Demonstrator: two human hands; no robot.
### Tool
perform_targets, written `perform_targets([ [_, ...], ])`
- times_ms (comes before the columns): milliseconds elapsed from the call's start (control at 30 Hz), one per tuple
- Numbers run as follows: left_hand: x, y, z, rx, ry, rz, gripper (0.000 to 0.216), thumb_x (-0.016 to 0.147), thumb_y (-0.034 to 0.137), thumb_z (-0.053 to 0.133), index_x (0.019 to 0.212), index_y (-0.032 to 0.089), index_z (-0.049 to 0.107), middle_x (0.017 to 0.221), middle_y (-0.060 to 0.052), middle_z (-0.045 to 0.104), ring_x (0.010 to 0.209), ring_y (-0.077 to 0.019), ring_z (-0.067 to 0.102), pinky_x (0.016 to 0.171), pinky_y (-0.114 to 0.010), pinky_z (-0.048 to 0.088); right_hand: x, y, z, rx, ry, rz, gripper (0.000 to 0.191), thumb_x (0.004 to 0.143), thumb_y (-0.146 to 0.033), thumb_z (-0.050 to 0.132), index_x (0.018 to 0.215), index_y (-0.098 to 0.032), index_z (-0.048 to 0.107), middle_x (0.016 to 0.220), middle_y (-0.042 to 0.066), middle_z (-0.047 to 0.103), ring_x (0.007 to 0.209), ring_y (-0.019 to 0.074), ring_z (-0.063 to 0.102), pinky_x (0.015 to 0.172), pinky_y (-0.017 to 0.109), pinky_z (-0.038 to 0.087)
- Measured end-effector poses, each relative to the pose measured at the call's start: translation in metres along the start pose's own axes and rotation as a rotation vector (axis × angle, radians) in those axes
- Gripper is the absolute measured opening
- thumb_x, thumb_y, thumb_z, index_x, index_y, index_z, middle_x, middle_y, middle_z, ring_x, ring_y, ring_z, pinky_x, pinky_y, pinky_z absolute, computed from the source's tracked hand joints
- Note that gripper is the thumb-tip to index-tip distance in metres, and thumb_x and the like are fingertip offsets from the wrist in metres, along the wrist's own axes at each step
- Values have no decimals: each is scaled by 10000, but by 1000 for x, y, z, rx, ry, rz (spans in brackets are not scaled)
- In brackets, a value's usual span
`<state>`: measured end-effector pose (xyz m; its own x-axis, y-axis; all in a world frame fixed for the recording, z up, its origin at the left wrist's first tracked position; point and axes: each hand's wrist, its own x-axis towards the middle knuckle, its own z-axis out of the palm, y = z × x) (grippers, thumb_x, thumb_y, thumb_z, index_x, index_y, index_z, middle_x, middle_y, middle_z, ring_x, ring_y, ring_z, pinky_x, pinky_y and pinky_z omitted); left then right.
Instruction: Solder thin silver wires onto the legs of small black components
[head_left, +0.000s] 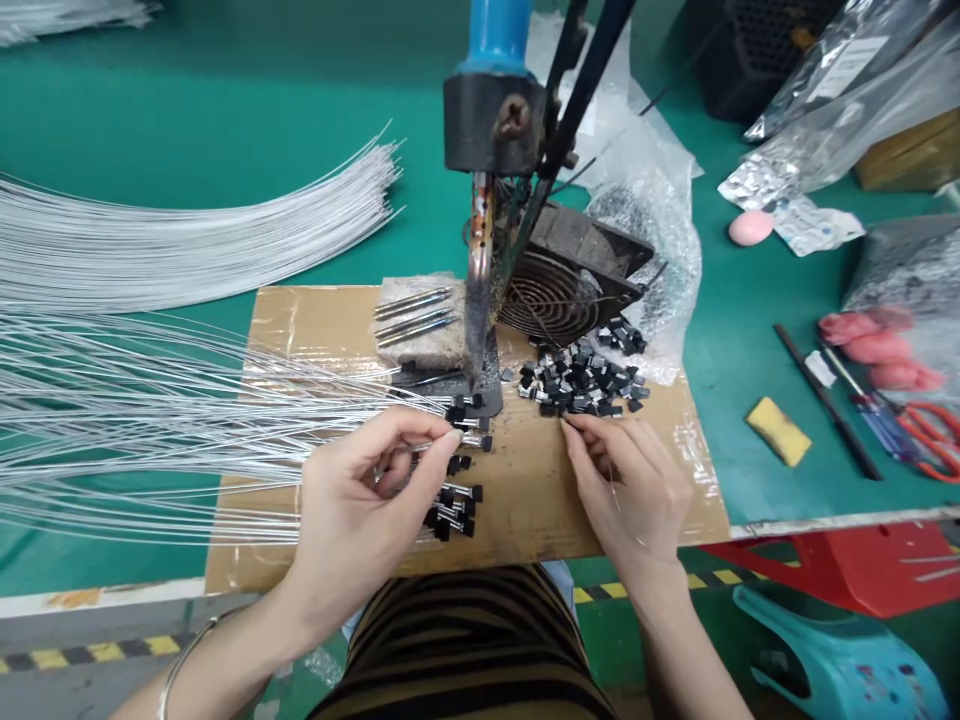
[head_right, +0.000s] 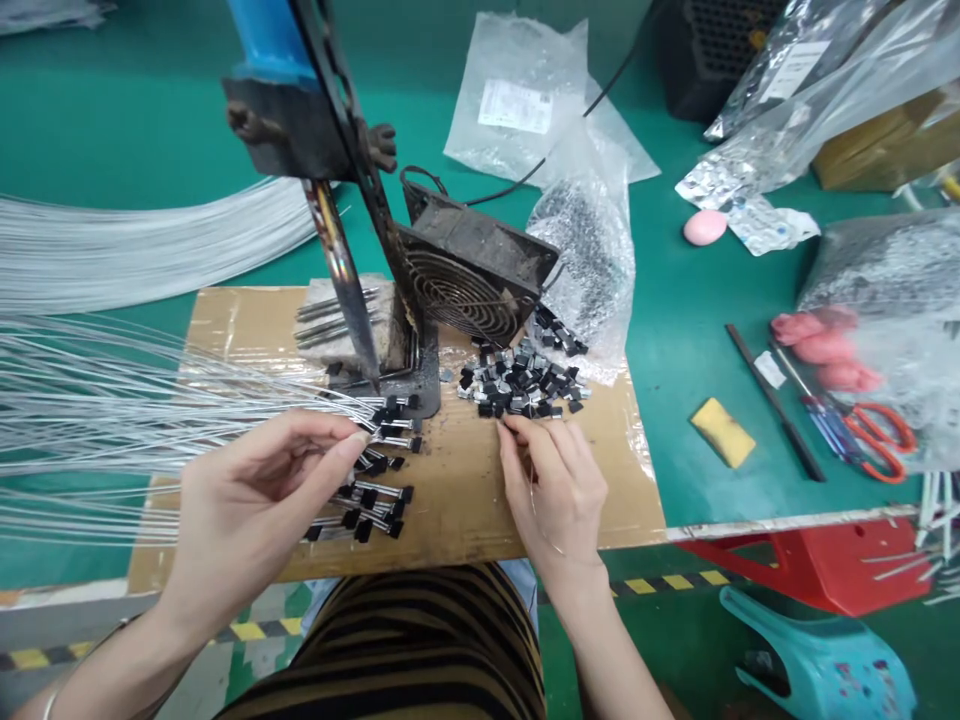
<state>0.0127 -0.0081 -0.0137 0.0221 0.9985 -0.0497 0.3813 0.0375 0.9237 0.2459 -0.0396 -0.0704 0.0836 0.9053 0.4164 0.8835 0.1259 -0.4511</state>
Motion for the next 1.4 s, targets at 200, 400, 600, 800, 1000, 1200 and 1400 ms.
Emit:
perform_targets([
  [200, 0, 0, -2, -8, -6, 0, 62, 895, 192, 741, 882, 236, 782, 779, 0, 757, 611, -96, 620, 531, -188, 448, -2, 4, -2, -12, 3, 57, 110, 978, -253, 746, 1052, -173, 765, 799, 19, 700, 666, 141, 640, 674, 284, 570],
  [400, 1, -1, -3, -23, -11, -2, 81, 895, 172, 737, 881, 240, 779, 746, 25, 734, 565, -74, 580, 506, -172, 424, -4, 6, -2, -10, -21, 122, 116, 1002, -267, 694, 991, -183, 774, 713, -7, 687, 595, 117, 633, 646, 262, 561],
  [600, -1, -4, -4, -35, -16, -2, 87, 904, 174, 743, 892, 255, 772, 753, 46, 724, 555, -63, 554, 499, -165, 410, -2, -8, -6, 513, -78, 591, 200, 922, -371, 792, 1001, -187, 780, 709, 11, 779, 564, 151, 746, 553, 239, 632],
  [800, -1, -3, -5, 19, -16, -37, 48, 927, 243, 740, 886, 235, 763, 750, 15, 736, 571, -91, 596, 504, -191, 422, 10, -34, -10, 888, -25, 618, 63, 871, -222, 851, 925, -231, 819, 692, -9, 789, 551, 121, 753, 568, 179, 651],
  [1000, 1, 5, -7, 5, -41, -65, 52, 920, 238, 747, 869, 240, 759, 857, 2, 792, 637, -99, 650, 517, -171, 434, 19, -57, -3, 1133, -127, 644, 87, 908, -201, 810, 976, -252, 826, 690, -28, 741, 549, 95, 702, 535, 175, 631],
  [1200, 7, 15, -10, -114, -179, -125, 71, 907, 204, 751, 844, 236, 761, 833, 15, 784, 656, -101, 681, 556, -154, 489, 24, -70, 5, 1263, -224, 623, 83, 943, -245, 788, 970, -277, 860, 715, -33, 682, 510, 49, 620, 481, 143, 532],
  [1400, 8, 16, -9, -167, -207, -127, 106, 913, 164, 731, 843, 237, 766, 845, 24, 789, 666, -80, 662, 613, -126, 521, 23, -76, 7, 1325, -275, 645, 90, 954, -261, 786, 969, -311, 859, 732, -43, 689, 491, 20, 568, 469, 120, 463],
])
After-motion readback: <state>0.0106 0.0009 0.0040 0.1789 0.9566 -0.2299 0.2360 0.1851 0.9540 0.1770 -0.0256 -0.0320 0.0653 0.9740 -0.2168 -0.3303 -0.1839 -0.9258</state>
